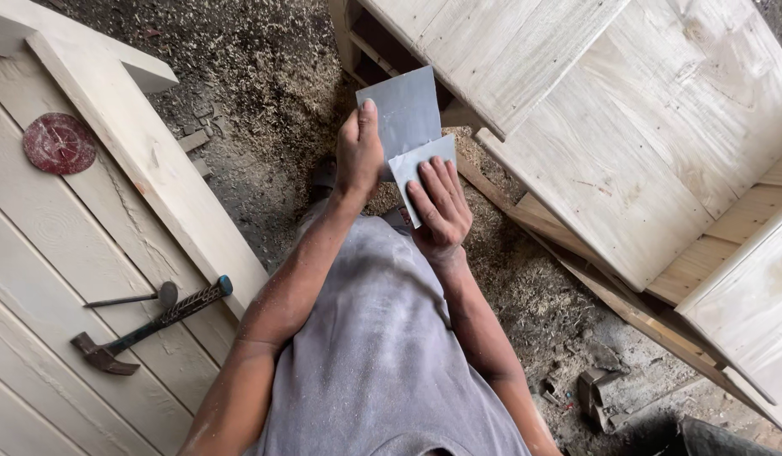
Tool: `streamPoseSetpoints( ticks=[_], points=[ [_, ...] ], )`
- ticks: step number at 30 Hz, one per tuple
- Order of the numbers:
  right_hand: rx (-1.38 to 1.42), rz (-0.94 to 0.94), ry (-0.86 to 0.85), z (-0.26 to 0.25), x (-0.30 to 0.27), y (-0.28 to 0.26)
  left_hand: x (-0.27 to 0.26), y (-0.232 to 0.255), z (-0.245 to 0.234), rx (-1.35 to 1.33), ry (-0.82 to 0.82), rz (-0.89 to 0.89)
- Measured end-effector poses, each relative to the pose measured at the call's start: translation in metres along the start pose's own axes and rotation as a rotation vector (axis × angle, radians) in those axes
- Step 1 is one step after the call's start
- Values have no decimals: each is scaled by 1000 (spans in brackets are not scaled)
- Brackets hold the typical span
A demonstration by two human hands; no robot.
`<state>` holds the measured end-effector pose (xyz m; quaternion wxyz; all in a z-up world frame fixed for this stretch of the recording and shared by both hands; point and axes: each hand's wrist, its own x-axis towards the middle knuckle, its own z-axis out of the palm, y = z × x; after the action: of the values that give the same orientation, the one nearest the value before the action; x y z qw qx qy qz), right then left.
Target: The person prepares a putty-like substance by mixing it on a metal scraper and then applies it to a wooden board. They use a sanding block to smooth the surface of the wood, working on both the flat face and the edges of the board.
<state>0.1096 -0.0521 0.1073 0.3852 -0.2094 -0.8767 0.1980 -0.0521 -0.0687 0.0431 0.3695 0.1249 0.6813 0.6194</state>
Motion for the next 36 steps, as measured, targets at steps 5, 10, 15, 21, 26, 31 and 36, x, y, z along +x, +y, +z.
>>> streamPoseSetpoints(
  ticks=[5, 10, 15, 21, 26, 31, 36],
  points=[
    [-19, 83, 31, -11, 7, -5, -8, 8, -4, -229, -49, -85],
    [-18, 98, 75, -13, 1, 6, -15, 40, -8, -323, -81, -100],
    [-124, 149, -126, -24, -8, 23, -16, 73, -25, -714, -166, -381],
    [-156, 78, -8, -48, 28, 22, 13, 79, -42, -125, 40, 125],
    [-301, -277, -298, -53, 75, -8, 22, 72, -47, -67, 65, 201],
    [-354, -342, -497, -39, 114, -25, 25, 76, -48, -57, 125, 212],
    [-303, -337, -580, -33, 132, -27, 30, 81, -47, -126, 80, 149]
  ],
)
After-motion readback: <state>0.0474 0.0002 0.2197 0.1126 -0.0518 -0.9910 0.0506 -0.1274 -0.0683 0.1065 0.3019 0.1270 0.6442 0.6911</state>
